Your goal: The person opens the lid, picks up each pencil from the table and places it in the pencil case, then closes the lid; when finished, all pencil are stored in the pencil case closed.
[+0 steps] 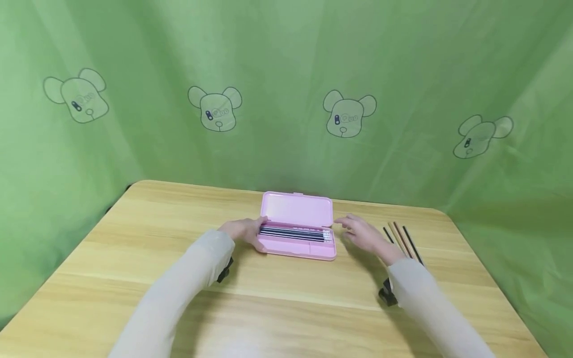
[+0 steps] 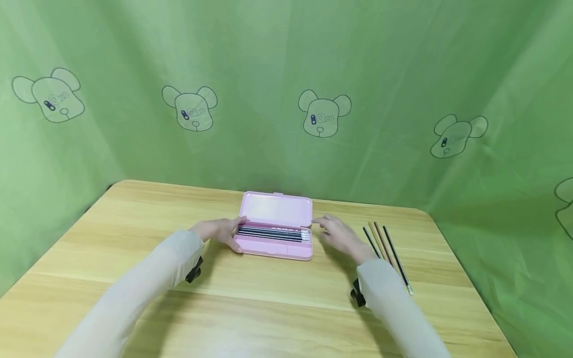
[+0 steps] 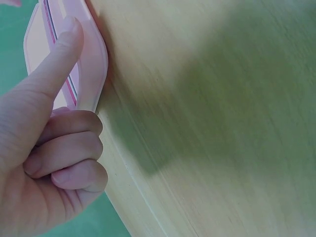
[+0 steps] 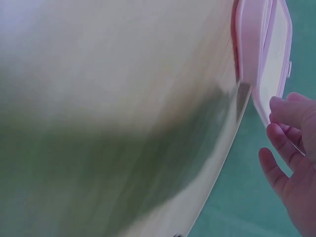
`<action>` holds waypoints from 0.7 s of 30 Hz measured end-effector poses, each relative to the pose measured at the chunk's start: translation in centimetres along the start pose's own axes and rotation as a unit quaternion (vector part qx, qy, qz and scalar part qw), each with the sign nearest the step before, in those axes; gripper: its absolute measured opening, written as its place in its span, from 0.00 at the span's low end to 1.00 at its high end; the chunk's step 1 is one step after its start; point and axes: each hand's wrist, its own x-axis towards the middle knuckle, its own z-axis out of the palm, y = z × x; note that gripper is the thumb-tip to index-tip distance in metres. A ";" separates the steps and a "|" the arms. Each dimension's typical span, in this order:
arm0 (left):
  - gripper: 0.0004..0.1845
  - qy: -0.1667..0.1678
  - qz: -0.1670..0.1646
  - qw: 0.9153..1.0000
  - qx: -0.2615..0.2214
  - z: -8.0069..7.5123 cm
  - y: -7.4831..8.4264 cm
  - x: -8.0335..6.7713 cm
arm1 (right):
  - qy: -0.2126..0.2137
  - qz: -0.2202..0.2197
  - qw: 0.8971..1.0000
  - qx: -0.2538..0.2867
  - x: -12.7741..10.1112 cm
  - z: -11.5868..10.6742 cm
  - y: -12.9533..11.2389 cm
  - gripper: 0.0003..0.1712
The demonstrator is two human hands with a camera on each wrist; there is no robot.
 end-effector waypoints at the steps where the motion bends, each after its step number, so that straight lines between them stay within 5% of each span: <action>1: 0.62 0.001 0.001 1.000 -0.002 0.0 0.1 -0.1 | 0.001 0.008 1.000 0.003 -0.3 -0.1 0.3 0.24; 8: 0.56 0.008 -0.011 1.000 0.008 -0.2 1.1 -1.8 | 0.017 0.036 0.999 0.024 -2.6 -0.6 1.3 0.22; 21: 0.57 0.008 -0.012 1.000 0.004 -0.1 1.0 -1.6 | 0.014 0.086 0.996 0.030 -6.8 -1.6 3.6 0.26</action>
